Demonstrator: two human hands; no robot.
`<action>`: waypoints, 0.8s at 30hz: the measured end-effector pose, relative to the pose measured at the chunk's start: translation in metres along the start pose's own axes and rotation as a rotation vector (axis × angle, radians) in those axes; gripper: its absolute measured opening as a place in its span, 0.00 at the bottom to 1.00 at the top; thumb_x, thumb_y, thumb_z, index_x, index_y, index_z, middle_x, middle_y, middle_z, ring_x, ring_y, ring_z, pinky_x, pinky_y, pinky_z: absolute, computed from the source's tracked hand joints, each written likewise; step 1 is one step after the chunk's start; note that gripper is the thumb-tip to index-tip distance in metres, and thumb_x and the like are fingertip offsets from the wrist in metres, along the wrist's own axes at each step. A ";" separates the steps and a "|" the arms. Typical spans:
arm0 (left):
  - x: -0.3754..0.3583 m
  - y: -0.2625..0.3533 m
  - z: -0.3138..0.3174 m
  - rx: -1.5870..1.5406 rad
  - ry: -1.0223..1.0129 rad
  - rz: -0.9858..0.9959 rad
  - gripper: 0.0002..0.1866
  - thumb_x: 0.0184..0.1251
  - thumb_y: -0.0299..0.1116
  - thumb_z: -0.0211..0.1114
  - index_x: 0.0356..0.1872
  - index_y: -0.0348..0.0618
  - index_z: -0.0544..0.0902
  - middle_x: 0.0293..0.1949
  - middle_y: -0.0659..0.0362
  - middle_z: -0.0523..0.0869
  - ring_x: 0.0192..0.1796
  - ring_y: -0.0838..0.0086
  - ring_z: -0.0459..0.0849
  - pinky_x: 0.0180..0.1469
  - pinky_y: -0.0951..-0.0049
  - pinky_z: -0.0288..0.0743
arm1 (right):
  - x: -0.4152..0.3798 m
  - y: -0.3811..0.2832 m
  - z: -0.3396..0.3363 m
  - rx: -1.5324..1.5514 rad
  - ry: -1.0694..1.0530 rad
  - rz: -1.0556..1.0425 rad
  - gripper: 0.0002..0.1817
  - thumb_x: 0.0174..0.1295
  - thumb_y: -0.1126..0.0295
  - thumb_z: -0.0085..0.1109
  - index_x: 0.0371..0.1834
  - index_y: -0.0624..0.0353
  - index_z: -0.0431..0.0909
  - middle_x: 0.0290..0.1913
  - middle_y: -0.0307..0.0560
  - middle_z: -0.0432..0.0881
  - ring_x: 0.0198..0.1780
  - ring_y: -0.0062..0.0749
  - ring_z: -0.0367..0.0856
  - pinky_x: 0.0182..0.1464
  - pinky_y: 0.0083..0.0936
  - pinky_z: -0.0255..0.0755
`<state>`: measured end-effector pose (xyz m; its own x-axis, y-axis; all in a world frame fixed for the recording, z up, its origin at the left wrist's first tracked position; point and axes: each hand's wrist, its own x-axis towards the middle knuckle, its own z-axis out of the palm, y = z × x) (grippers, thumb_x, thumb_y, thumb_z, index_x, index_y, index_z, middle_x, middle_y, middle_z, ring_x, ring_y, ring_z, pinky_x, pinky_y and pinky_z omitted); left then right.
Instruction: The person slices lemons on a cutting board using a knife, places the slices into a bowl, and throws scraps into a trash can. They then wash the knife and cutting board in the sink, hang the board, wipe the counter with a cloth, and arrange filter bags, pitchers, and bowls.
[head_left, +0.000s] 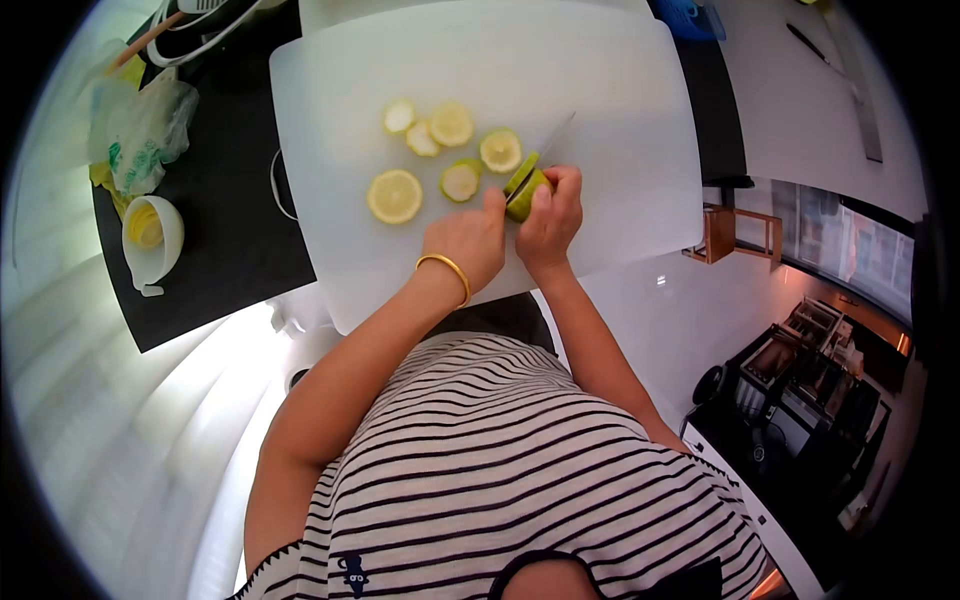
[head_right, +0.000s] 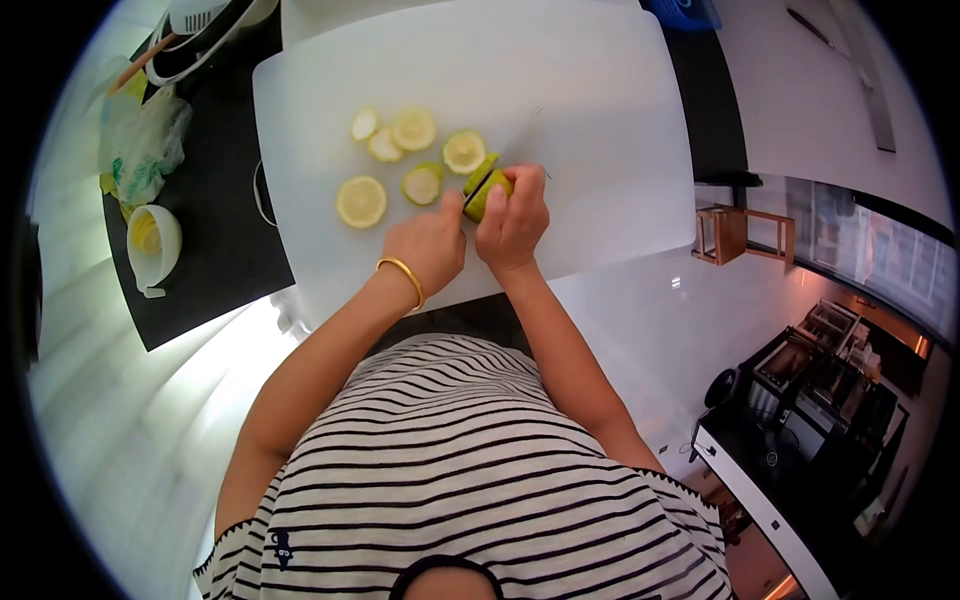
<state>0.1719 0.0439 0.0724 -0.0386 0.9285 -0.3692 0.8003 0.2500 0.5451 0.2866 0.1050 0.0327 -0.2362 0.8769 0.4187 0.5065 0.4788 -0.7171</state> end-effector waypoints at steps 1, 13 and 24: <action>0.000 -0.001 -0.004 0.001 -0.025 -0.010 0.11 0.60 0.29 0.51 0.43 0.38 0.65 0.22 0.48 0.82 0.26 0.53 0.83 0.28 0.53 0.74 | 0.001 0.001 0.001 0.026 0.002 0.005 0.09 0.59 0.70 0.43 0.38 0.63 0.66 0.36 0.55 0.70 0.32 0.51 0.72 0.32 0.37 0.67; -0.059 0.007 -0.025 0.005 0.072 0.056 0.12 0.56 0.26 0.57 0.40 0.39 0.68 0.16 0.54 0.79 0.19 0.56 0.79 0.20 0.59 0.70 | -0.004 0.011 0.005 0.120 0.010 0.139 0.08 0.64 0.68 0.44 0.37 0.63 0.65 0.33 0.51 0.69 0.30 0.44 0.72 0.30 0.31 0.66; -0.073 0.009 -0.023 0.001 0.044 0.029 0.12 0.55 0.25 0.56 0.40 0.39 0.67 0.16 0.53 0.79 0.18 0.55 0.78 0.20 0.58 0.70 | -0.004 0.010 0.006 0.152 0.022 0.162 0.09 0.65 0.67 0.44 0.37 0.63 0.65 0.35 0.51 0.69 0.30 0.45 0.71 0.30 0.31 0.66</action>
<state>0.1680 -0.0152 0.1209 -0.0417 0.9464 -0.3204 0.8020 0.2229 0.5541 0.2877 0.1067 0.0202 -0.1426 0.9424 0.3025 0.4049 0.3344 -0.8510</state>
